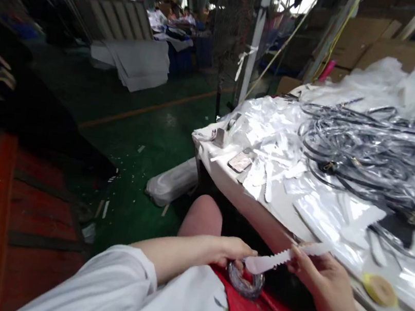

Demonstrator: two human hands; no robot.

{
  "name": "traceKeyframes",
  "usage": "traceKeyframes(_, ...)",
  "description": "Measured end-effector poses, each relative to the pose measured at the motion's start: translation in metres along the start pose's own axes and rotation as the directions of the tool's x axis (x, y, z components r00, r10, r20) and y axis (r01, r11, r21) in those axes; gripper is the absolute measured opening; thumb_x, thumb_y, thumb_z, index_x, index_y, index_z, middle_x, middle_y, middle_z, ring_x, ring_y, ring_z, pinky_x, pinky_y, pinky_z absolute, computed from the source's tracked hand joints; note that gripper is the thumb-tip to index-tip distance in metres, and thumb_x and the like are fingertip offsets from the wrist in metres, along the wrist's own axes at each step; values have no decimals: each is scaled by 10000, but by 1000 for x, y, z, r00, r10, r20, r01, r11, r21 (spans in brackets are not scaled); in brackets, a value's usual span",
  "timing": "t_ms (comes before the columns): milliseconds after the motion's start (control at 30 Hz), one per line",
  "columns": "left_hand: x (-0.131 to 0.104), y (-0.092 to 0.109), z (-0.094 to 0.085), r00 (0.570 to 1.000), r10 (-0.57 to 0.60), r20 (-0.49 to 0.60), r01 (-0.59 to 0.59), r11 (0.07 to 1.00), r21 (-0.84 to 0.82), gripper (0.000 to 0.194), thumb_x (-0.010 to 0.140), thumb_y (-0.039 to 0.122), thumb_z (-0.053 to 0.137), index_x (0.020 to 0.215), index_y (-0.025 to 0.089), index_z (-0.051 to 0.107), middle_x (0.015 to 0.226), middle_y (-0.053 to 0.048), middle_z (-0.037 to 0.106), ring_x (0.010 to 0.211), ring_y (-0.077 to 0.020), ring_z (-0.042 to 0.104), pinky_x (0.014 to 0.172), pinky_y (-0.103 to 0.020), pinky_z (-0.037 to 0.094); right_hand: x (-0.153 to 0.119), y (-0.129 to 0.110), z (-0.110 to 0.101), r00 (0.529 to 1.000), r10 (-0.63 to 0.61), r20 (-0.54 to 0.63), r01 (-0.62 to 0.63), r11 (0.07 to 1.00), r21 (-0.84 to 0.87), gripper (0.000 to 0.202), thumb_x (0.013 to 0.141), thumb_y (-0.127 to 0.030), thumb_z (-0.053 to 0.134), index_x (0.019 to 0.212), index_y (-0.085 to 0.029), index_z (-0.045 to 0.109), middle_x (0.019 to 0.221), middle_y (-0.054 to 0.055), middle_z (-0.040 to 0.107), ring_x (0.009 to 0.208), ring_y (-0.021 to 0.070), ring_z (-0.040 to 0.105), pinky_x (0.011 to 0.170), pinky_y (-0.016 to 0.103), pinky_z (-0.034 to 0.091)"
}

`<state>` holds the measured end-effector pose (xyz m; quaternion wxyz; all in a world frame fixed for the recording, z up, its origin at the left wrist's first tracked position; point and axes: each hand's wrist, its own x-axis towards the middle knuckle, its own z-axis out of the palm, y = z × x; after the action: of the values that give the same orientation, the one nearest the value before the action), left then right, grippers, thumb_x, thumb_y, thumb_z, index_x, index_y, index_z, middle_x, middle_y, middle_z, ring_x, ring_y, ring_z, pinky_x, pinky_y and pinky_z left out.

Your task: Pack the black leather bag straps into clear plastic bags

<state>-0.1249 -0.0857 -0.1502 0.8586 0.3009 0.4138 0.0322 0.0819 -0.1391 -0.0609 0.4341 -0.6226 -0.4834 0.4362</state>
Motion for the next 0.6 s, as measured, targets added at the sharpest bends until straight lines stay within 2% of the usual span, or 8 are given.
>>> traceKeyframes(100,-7,-4,4,998,-16,-60,28,982,189,241,865,319,612,974,141,733,623,-13,629,379,-65,416,406,-189,304,-10,9,11,997,-71,23,72,996,-59,310,759,-488,749,734,-185,690,589,36,679,497,187,633,477,276,541)
traceKeyframes(167,-9,-2,9,994,35,-108,3,945,326,323,935,374,521,1014,148,737,558,17,575,368,-56,360,420,-194,296,-18,14,11,991,-133,24,136,978,-162,270,795,-452,721,734,-192,683,605,33,678,506,181,629,474,269,528)
traceKeyframes(233,-8,1,13,989,68,-128,-13,923,385,384,976,388,453,1030,133,735,511,36,520,367,-53,318,420,-190,273,-27,15,10,975,-220,43,223,935,-275,223,834,-400,684,727,-205,676,660,38,697,556,181,649,499,263,522)
traceKeyframes(367,-5,5,16,981,82,-176,2,902,432,381,978,373,461,1051,111,727,519,29,537,378,-65,383,421,-192,277,-45,9,13,914,-380,142,399,780,-481,179,887,-327,620,742,-225,650,698,18,709,581,163,658,524,254,478)
traceKeyframes(467,-5,5,18,976,91,-197,9,888,459,367,973,356,479,1057,101,729,547,18,561,389,-77,431,428,-198,283,-54,4,20,845,-493,206,506,614,-606,161,917,-316,581,792,-228,630,665,-3,699,539,157,647,535,272,443)
traceKeyframes(533,-6,6,20,974,101,-202,5,884,468,360,975,333,473,1065,97,730,586,12,586,394,-67,421,440,-196,291,-57,2,23,787,-585,197,549,519,-655,128,928,-285,571,824,-228,621,678,-3,709,554,160,658,569,282,436)
traceKeyframes(600,-8,6,21,972,116,-204,-7,882,470,358,978,318,467,1067,97,733,638,4,618,410,-58,410,461,-193,314,-56,2,24,764,-624,163,542,485,-686,117,934,-273,570,835,-231,615,685,0,715,563,162,661,591,290,430)
